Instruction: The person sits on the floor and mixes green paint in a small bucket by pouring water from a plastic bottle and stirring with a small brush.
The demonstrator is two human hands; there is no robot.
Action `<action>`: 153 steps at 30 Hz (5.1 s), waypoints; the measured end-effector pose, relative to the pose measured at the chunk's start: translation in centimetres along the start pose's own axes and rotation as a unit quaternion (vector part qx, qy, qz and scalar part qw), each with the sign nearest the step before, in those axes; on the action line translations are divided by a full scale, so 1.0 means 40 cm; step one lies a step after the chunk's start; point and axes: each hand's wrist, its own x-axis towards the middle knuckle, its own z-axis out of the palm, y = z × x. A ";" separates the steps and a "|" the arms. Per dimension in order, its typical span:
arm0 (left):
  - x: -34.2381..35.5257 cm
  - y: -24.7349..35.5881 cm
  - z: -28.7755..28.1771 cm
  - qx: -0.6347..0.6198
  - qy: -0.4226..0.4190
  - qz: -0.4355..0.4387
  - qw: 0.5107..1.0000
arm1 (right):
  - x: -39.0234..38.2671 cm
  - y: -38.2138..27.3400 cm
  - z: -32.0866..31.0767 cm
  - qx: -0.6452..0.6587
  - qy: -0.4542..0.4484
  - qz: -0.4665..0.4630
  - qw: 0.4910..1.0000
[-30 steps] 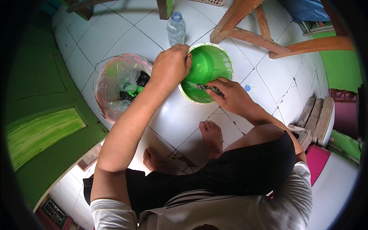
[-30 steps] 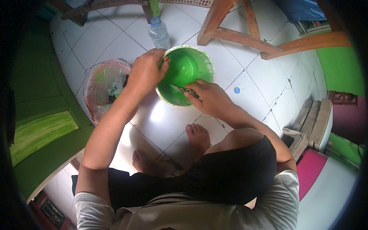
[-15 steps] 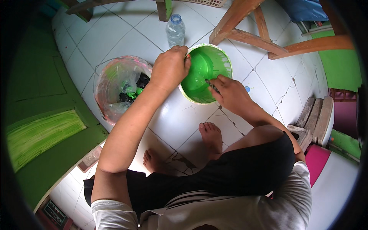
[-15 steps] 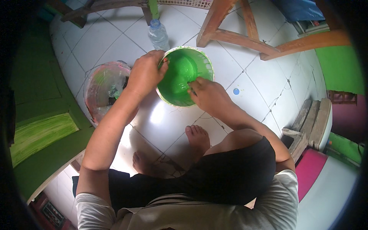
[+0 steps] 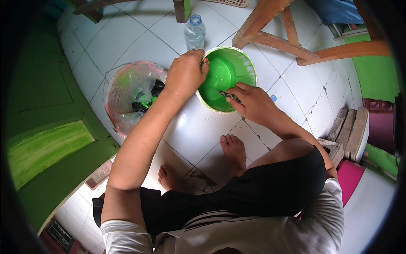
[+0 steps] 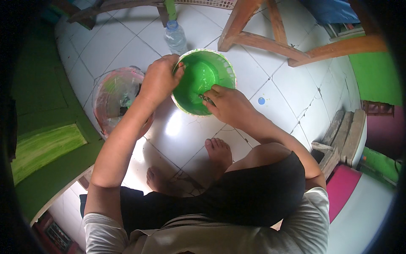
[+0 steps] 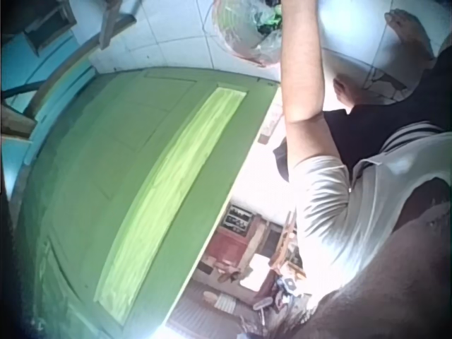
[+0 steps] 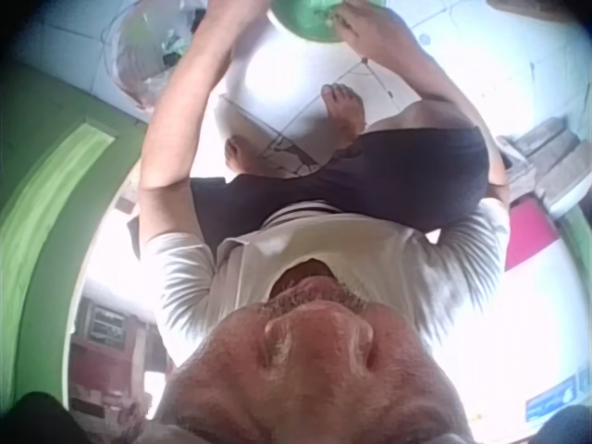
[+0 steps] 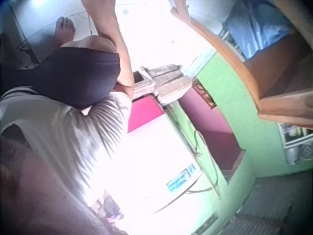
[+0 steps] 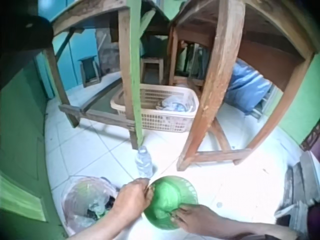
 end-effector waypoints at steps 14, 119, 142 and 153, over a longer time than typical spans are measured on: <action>-0.001 -0.019 0.009 -0.014 0.006 0.002 1.000 | 0.041 -0.008 -0.019 -0.004 -0.027 -0.051 0.998; 0.068 0.056 -0.107 0.492 -0.087 0.277 0.821 | 0.067 0.071 -0.124 0.249 0.171 0.266 0.915; 0.207 -0.251 -0.020 -0.028 0.008 -0.041 0.999 | 0.083 0.041 -0.042 -0.098 -0.016 -0.001 0.995; 0.194 -0.307 0.014 -0.106 0.058 -0.048 0.992 | 0.104 0.023 -0.048 -0.057 0.002 0.005 0.998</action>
